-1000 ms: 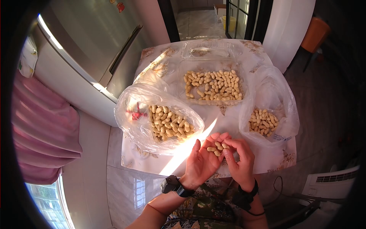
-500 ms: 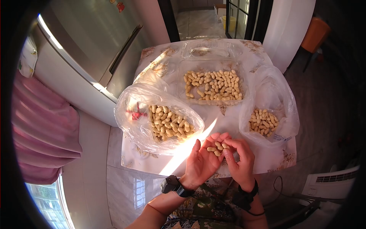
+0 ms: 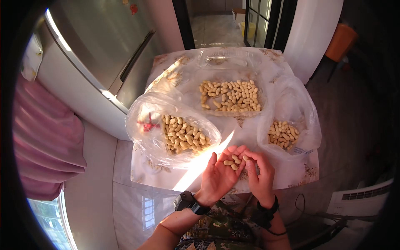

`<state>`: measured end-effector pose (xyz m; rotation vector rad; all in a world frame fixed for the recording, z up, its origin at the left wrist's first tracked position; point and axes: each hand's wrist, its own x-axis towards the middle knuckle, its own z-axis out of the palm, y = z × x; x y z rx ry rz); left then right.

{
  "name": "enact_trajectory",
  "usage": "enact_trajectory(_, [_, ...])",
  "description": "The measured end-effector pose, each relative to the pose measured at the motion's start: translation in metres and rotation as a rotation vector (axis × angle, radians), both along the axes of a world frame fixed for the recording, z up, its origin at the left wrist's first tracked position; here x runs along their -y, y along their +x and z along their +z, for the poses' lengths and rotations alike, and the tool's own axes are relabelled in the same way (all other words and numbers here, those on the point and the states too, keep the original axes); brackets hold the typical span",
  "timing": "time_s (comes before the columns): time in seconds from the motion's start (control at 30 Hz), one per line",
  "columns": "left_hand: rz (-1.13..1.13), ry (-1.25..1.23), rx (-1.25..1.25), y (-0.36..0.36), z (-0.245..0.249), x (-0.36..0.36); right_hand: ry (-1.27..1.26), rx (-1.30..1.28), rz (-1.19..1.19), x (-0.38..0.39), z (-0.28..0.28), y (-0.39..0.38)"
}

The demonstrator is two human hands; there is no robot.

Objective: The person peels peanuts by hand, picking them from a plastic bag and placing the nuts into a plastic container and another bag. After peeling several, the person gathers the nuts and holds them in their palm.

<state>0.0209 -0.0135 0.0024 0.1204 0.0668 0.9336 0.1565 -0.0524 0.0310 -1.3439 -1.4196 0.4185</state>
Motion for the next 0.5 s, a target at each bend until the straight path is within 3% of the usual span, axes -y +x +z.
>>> enact_trajectory(0.37, [-0.023,0.062,0.015,-0.002,0.001,-0.001,-0.007,-0.059,-0.008,0.001,-0.008,-0.003])
enact_trajectory(0.5, [-0.024,0.061,0.027,0.000,0.003,-0.001,0.128,0.001,-0.056,-0.002,0.007,-0.008])
